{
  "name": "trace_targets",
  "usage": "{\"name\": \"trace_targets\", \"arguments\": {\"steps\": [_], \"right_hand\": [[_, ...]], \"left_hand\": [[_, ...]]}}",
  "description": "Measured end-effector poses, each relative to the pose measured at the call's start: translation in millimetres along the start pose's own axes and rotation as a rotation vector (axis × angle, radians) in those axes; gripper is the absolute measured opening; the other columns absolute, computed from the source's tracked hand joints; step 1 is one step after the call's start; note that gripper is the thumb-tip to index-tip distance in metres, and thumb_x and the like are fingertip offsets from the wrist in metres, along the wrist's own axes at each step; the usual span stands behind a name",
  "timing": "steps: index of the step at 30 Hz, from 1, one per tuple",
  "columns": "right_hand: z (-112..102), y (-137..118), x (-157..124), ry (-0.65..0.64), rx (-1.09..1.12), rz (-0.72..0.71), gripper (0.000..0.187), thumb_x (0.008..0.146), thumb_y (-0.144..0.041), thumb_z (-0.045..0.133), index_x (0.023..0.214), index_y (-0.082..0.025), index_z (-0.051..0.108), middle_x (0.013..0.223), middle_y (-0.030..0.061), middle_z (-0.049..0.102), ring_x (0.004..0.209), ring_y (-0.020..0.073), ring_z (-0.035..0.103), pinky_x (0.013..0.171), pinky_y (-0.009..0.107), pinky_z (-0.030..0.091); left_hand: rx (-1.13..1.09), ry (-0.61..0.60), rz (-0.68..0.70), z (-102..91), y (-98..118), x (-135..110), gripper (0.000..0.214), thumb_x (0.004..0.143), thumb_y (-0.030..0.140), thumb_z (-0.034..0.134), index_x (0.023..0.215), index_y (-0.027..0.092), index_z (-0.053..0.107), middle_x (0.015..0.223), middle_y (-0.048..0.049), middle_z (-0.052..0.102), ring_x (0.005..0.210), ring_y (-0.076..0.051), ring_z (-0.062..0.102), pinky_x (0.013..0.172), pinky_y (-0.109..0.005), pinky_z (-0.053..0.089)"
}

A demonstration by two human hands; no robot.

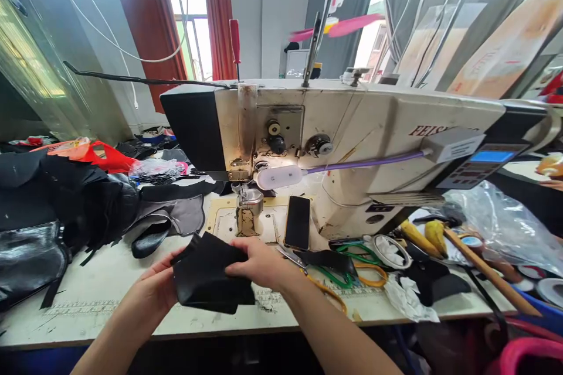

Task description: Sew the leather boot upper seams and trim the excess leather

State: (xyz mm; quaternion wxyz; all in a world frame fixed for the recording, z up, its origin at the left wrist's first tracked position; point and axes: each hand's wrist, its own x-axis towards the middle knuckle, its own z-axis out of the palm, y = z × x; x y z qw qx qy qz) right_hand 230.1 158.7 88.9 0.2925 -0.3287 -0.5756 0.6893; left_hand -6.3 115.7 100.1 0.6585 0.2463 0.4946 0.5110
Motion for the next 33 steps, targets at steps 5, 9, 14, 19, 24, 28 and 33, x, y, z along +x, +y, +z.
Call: {"name": "trace_targets", "arguments": {"steps": [5, 9, 14, 19, 24, 28, 33], "right_hand": [[9.0, 16.0, 13.4, 0.088, -0.082, 0.015, 0.029, 0.064, -0.015, 0.065, 0.092, -0.017, 0.069, 0.090, 0.0019, 0.071, 0.087, 0.0214, 0.065, 0.076, 0.031, 0.050], [5.9, 18.9, 10.8, 0.110, -0.079, 0.001, 0.030, 0.066, -0.015, 0.064, 0.096, -0.017, 0.067, 0.091, 0.0020, 0.070, 0.085, 0.0204, 0.065, 0.074, 0.031, 0.051], [17.0, 18.4, 1.9, 0.311, -0.157, -0.114, 0.037, 0.068, -0.015, 0.066, 0.105, -0.018, 0.065, 0.106, 0.0068, 0.067, 0.102, 0.0247, 0.061, 0.092, 0.039, 0.048], [50.8, 13.2, -5.3, 0.447, -0.109, -0.372, 0.032, 0.088, -0.049, 0.059, 0.092, -0.018, 0.065, 0.087, 0.0059, 0.064, 0.085, 0.0204, 0.059, 0.078, 0.032, 0.049], [54.1, 19.8, 8.4, 0.409, -0.012, -0.273, 0.046, 0.088, -0.059, 0.052, 0.070, -0.017, 0.053, 0.067, 0.0000, 0.049, 0.064, 0.0130, 0.043, 0.060, 0.026, 0.037], [45.1, 18.4, 10.1, 0.327, -0.266, -0.310, 0.043, 0.091, -0.051, 0.048, 0.063, -0.019, 0.040, 0.059, -0.0029, 0.039, 0.059, 0.0111, 0.031, 0.055, 0.027, 0.026], [47.7, 1.9, -1.3, 0.153, -0.495, -0.405, 0.036, 0.095, -0.036, 0.043, 0.064, -0.019, 0.036, 0.061, -0.0035, 0.040, 0.059, 0.0106, 0.033, 0.057, 0.026, 0.028]], "left_hand": [[0.035, -0.060, 0.038, 15.4, -16.4, -12.1, 0.058, 0.076, 0.057, 0.073, 0.119, 0.019, 0.067, 0.116, -0.0109, 0.073, 0.105, -0.027, 0.067, 0.080, -0.032, 0.058], [0.305, -0.053, 0.205, 13.8, -25.6, -12.3, 0.060, 0.075, 0.049, 0.077, 0.127, 0.023, 0.062, 0.121, -0.0081, 0.071, 0.115, -0.029, 0.064, 0.094, -0.038, 0.055], [0.597, 0.081, 0.473, 4.1, -35.4, -1.8, 0.042, 0.082, 0.048, 0.069, 0.114, 0.021, 0.071, 0.108, -0.0067, 0.076, 0.104, -0.029, 0.070, 0.089, -0.037, 0.058], [1.036, 0.160, 1.291, 18.9, -57.3, -2.7, 0.038, 0.088, 0.015, 0.058, 0.123, 0.029, 0.067, 0.126, -0.0036, 0.069, 0.111, -0.024, 0.067, 0.097, -0.033, 0.054], [1.170, 0.043, 1.167, 31.7, -67.7, -14.8, 0.047, 0.090, 0.017, 0.056, 0.136, 0.025, 0.057, 0.146, -0.0102, 0.051, 0.134, -0.030, 0.047, 0.109, -0.045, 0.044], [1.064, 0.107, 1.024, 18.9, -29.6, -12.5, 0.030, 0.088, 0.026, 0.060, 0.117, 0.029, 0.069, 0.134, -0.0087, 0.061, 0.126, -0.031, 0.053, 0.107, -0.047, 0.042], [1.073, 0.030, 0.740, 15.9, 18.4, -11.0, 0.027, 0.087, 0.038, 0.057, 0.104, 0.024, 0.073, 0.106, -0.0092, 0.074, 0.102, -0.031, 0.065, 0.092, -0.044, 0.049]]}}
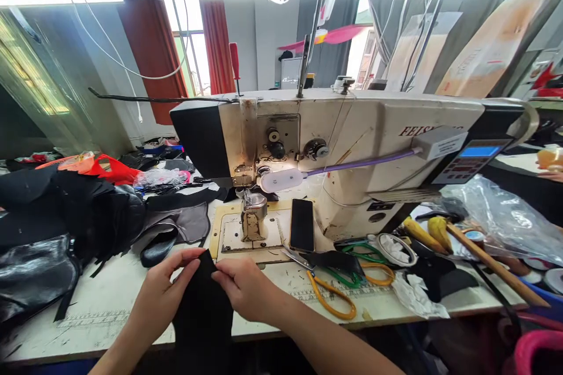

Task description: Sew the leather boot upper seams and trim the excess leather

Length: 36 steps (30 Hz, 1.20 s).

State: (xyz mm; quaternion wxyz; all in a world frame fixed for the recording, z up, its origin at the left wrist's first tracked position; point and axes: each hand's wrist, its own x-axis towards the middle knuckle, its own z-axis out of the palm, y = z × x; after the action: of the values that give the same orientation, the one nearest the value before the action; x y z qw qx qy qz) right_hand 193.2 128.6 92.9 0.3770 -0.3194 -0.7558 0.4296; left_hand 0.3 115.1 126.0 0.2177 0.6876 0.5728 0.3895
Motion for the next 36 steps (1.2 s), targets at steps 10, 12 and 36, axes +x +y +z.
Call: {"name": "trace_targets", "arguments": {"steps": [10, 12, 36], "right_hand": [[19.8, 5.0, -23.1, 0.156, 0.387, 0.327, 0.043, 0.076, -0.059, 0.066, 0.076, -0.017, 0.056, 0.057, -0.0018, 0.055, 0.049, 0.0139, 0.058, 0.048, 0.025, 0.049], [21.1, 5.4, -28.1, 0.214, 0.369, 0.322, 0.045, 0.078, -0.061, 0.063, 0.075, -0.017, 0.056, 0.054, -0.0023, 0.054, 0.047, 0.0132, 0.057, 0.047, 0.024, 0.047], [-225.4, 158.3, -162.1, 0.199, -0.795, 0.363, 0.026, 0.076, -0.002, 0.063, 0.098, -0.015, 0.069, 0.109, 0.0092, 0.066, 0.107, 0.0224, 0.058, 0.096, 0.038, 0.045]], "left_hand": [[0.044, 0.085, -0.081, -4.3, -10.5, -15.7, 0.027, 0.085, 0.049, 0.058, 0.089, 0.026, 0.071, 0.088, -0.0044, 0.075, 0.082, -0.026, 0.066, 0.073, -0.034, 0.048], [0.104, 0.105, -0.020, 4.0, -9.1, -14.4, 0.027, 0.089, 0.047, 0.055, 0.091, 0.025, 0.070, 0.089, -0.0039, 0.075, 0.083, -0.025, 0.067, 0.072, -0.032, 0.048], [0.497, -0.763, 0.594, 308.5, 61.9, 57.0, 0.024, 0.088, 0.008, 0.050, 0.102, 0.012, 0.068, 0.104, -0.0143, 0.068, 0.101, -0.027, 0.061, 0.091, -0.039, 0.048]]}}
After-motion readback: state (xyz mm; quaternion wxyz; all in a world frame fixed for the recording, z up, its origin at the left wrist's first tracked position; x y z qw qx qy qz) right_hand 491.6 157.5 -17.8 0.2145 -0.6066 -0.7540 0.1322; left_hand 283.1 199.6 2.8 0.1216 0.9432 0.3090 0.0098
